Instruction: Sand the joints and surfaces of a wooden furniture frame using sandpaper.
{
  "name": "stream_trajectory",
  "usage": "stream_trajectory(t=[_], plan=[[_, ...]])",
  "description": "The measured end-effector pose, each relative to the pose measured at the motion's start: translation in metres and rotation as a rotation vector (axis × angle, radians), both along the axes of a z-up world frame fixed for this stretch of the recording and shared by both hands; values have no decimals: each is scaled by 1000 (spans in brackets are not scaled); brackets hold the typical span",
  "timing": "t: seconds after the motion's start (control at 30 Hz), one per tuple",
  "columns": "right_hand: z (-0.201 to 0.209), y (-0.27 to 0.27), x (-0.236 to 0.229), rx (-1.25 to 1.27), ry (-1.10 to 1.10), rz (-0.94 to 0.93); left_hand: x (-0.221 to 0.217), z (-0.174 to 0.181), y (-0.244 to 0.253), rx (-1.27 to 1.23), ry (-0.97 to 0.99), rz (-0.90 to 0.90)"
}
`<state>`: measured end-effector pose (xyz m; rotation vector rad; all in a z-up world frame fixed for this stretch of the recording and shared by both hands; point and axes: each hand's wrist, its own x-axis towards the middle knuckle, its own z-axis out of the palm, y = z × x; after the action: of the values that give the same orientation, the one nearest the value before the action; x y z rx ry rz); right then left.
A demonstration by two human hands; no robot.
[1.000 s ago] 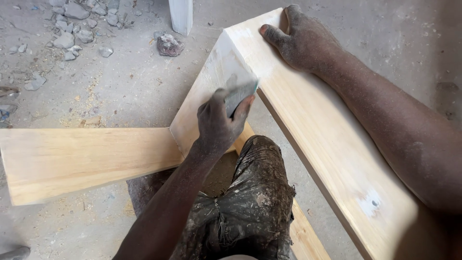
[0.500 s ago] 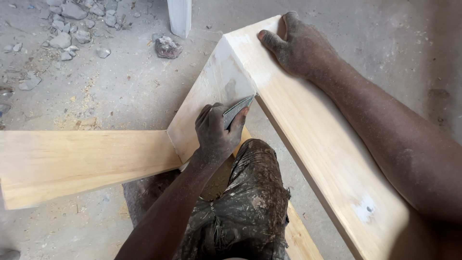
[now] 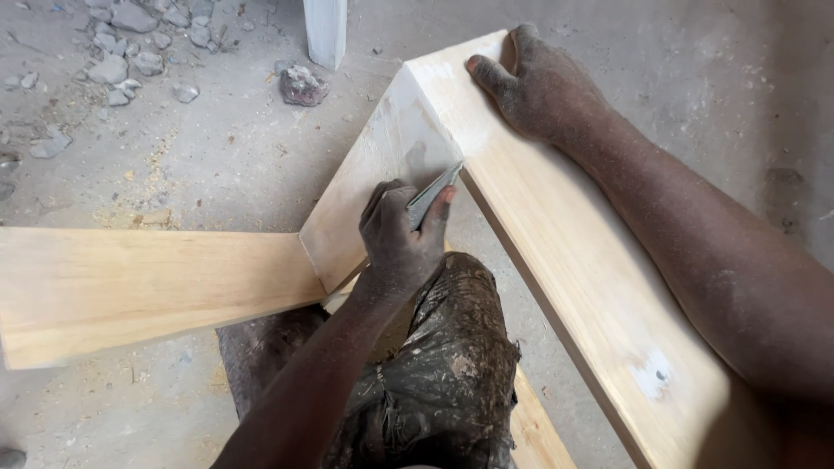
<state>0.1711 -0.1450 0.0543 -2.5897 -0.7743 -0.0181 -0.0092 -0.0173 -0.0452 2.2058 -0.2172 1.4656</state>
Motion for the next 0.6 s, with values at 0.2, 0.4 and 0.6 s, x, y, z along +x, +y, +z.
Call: stream_trajectory(t=[0.2, 0.4, 0.6], plan=[[20, -3, -15, 27, 114, -8, 9, -9, 3, -20, -18, -20], [1, -4, -4, 24, -10, 28, -10, 12, -3, 41, 15, 2], [21, -1, -18, 8, 112, -5, 7, -2, 5, -23, -11, -27]])
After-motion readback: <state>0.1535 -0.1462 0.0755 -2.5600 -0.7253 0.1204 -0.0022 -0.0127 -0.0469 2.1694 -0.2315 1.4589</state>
